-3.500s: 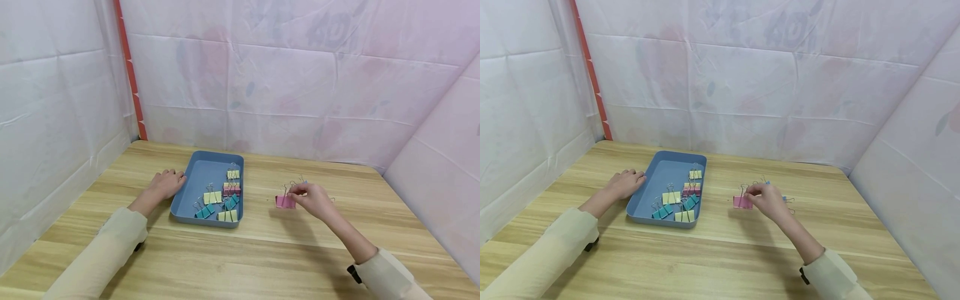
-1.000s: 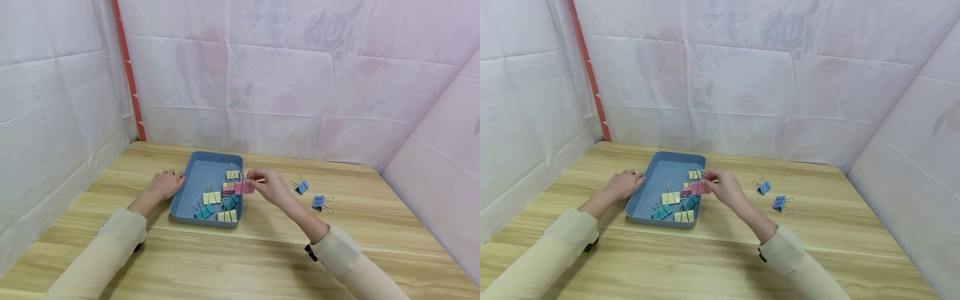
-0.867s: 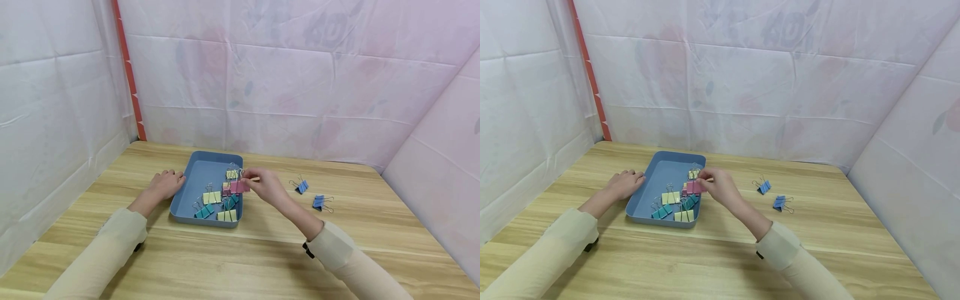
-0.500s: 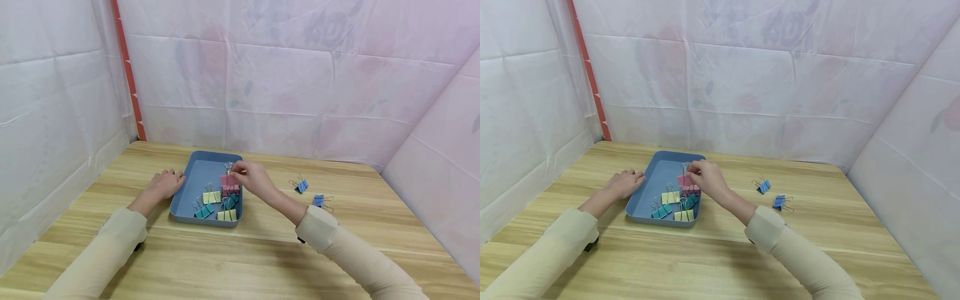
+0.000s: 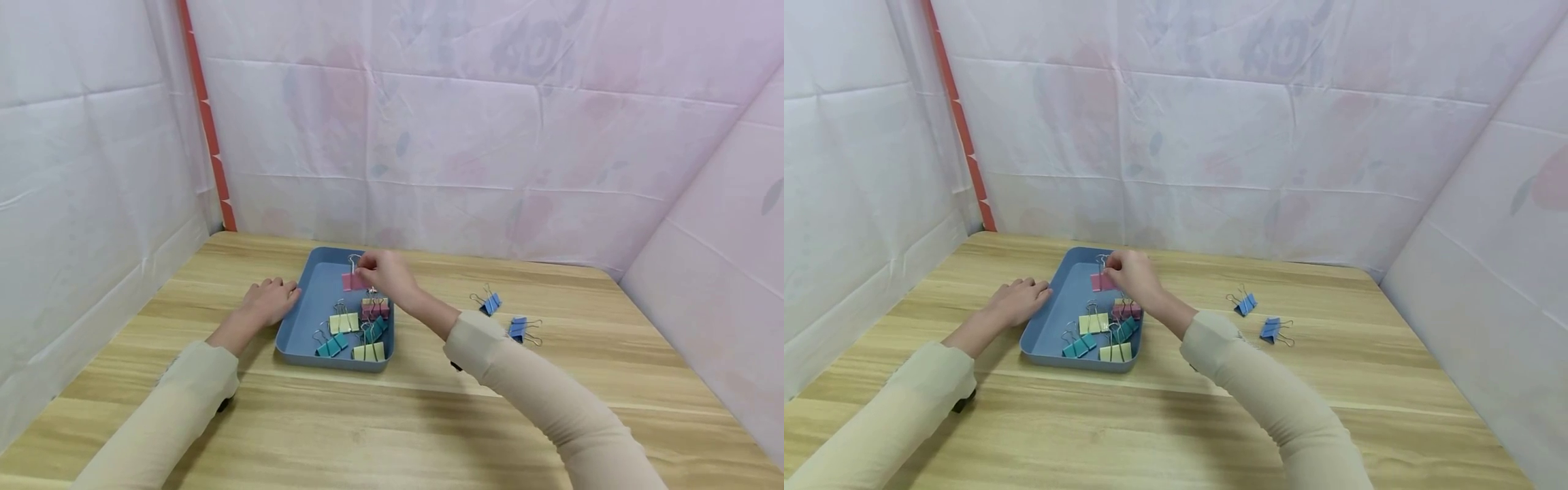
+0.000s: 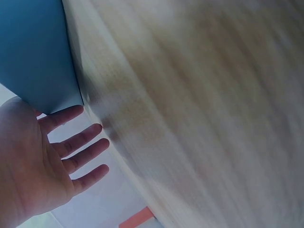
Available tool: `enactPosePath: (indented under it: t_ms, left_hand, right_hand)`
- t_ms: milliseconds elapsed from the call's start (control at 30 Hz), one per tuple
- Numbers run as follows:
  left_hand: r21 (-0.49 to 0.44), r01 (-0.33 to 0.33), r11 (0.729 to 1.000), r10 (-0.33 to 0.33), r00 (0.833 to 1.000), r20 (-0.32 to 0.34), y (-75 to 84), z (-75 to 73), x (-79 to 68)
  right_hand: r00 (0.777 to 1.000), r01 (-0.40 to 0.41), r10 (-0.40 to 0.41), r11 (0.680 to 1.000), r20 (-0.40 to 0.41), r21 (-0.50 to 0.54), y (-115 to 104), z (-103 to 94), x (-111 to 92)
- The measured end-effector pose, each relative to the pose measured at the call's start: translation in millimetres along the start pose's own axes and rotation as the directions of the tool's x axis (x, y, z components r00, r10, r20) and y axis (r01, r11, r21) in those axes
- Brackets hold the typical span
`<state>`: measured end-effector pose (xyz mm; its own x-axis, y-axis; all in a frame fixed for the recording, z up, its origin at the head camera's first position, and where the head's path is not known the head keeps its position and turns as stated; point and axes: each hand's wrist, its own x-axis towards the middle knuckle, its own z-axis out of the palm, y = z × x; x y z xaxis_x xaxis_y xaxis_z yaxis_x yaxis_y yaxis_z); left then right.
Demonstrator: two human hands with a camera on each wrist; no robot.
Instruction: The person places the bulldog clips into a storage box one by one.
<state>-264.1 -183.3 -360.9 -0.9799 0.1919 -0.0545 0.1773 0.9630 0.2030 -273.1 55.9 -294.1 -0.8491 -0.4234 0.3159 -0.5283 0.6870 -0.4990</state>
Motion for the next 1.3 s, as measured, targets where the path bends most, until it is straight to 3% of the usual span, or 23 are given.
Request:
enactPosePath:
  t_ms: [667,1067,1300]
  left_hand:
    - [0.007,-0.003,1.0,0.003,1.0,-0.01,-0.4,0.5,0.3]
    - [0.011,0.003,1.0,-0.003,1.0,-0.01,-0.3,-0.1,0.3]
    - [0.015,-0.002,1.0,0.002,1.0,-0.014,-0.7,0.9,-0.4]
  right_hand:
    - [0.984,-0.036,0.047,0.997,0.17,-0.072,-3.4,29.3,12.6]
    - [0.977,-0.01,0.033,0.994,0.212,-0.106,-5.3,32.2,11.2]
    - [0.974,-0.036,0.067,0.989,0.217,-0.142,-4.7,31.6,11.8]
